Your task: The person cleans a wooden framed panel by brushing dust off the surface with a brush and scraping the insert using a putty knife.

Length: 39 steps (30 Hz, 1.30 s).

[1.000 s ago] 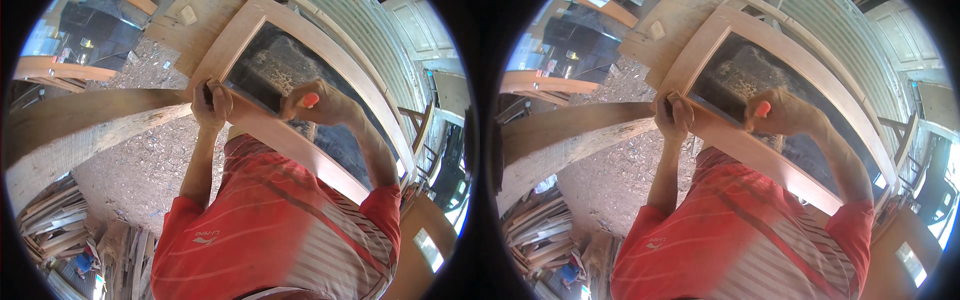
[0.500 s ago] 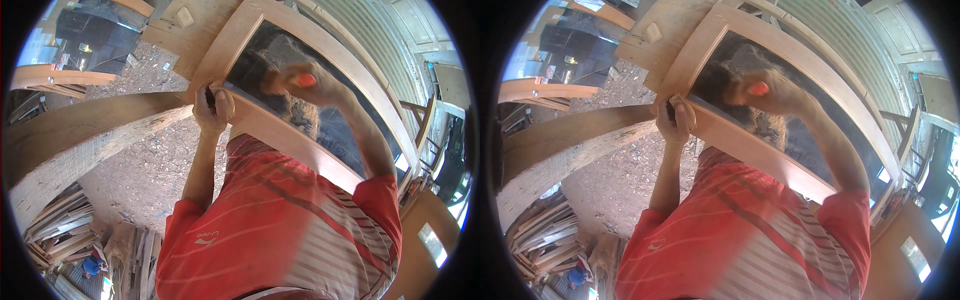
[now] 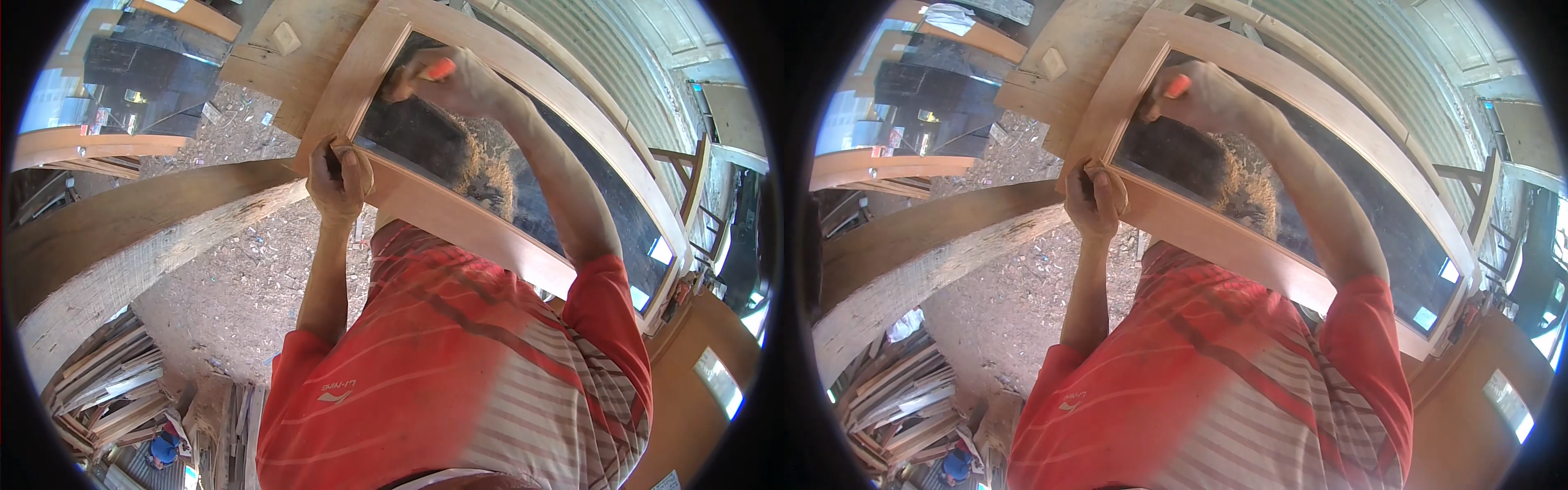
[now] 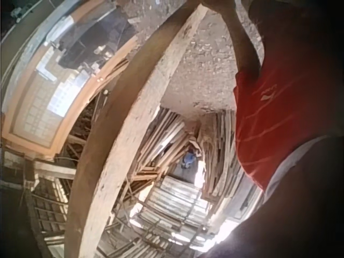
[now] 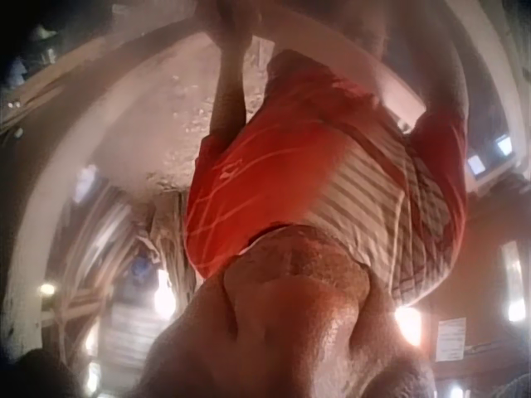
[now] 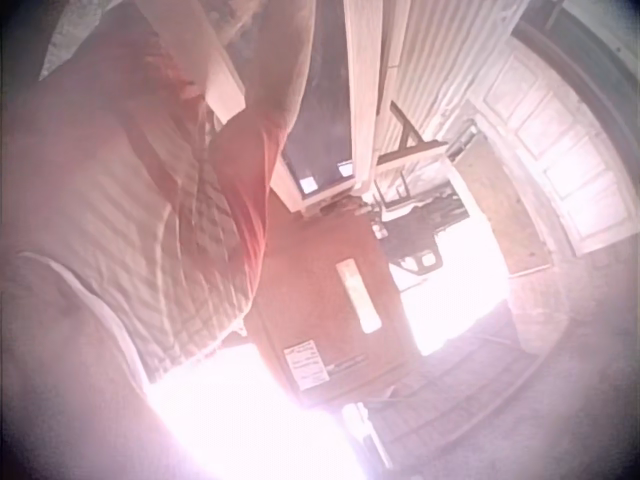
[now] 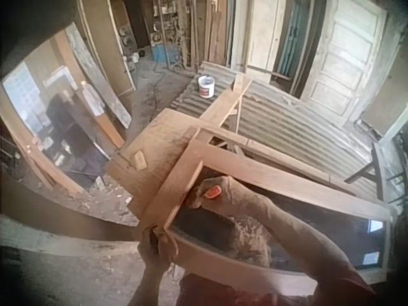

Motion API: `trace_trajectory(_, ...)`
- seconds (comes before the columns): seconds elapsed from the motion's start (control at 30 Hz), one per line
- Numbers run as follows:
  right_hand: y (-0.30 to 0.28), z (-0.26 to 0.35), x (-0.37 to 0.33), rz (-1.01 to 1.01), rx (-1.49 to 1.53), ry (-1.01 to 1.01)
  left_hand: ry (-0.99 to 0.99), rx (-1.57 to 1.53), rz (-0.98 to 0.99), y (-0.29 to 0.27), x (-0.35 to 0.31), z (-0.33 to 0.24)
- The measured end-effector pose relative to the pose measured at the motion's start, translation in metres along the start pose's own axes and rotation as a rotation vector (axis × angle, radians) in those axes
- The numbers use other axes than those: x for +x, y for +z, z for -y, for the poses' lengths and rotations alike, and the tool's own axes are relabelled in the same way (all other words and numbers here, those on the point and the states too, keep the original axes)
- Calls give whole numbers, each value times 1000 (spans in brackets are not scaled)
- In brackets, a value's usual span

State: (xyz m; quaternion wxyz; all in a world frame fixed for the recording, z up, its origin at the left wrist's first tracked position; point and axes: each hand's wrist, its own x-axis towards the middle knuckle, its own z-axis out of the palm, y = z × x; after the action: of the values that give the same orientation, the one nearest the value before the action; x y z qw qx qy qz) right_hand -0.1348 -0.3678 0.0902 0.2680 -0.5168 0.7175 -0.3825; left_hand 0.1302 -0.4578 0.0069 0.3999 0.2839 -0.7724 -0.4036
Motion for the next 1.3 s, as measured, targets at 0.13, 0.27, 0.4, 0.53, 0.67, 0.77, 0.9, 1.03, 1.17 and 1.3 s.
trace_trajectory(0.13,-26,-18,-63,116,81,15,-168,-6,47,-10,-6,-6)
trace_trajectory(0.27,-60,9,-106,266,269,154,-132,-81,25,-7,-6,1)
trace_trajectory(0.4,-47,12,-61,71,256,40,-151,-92,32,-8,-6,-4)
trace_trajectory(0.53,-27,-12,6,-53,-3,16,-126,-61,66,-4,-2,-4)
trace_trajectory(0.67,-19,-28,-5,-82,-67,53,-171,-83,68,-8,-1,-9)
trace_trajectory(0.77,-33,-19,-65,20,60,64,-132,-28,5,-8,-6,-1)
trace_trajectory(0.9,-61,2,-109,115,49,149,-89,-39,-43,-3,-8,6)
trace_trajectory(1.03,-54,19,-62,39,178,-25,-19,-30,-9,-5,-5,1)
trace_trajectory(1.17,-39,12,5,-55,-184,191,-30,-24,14,-2,-1,-1)
trace_trajectory(1.3,-42,-39,5,-120,-248,52,-19,0,-29,1,-1,0)
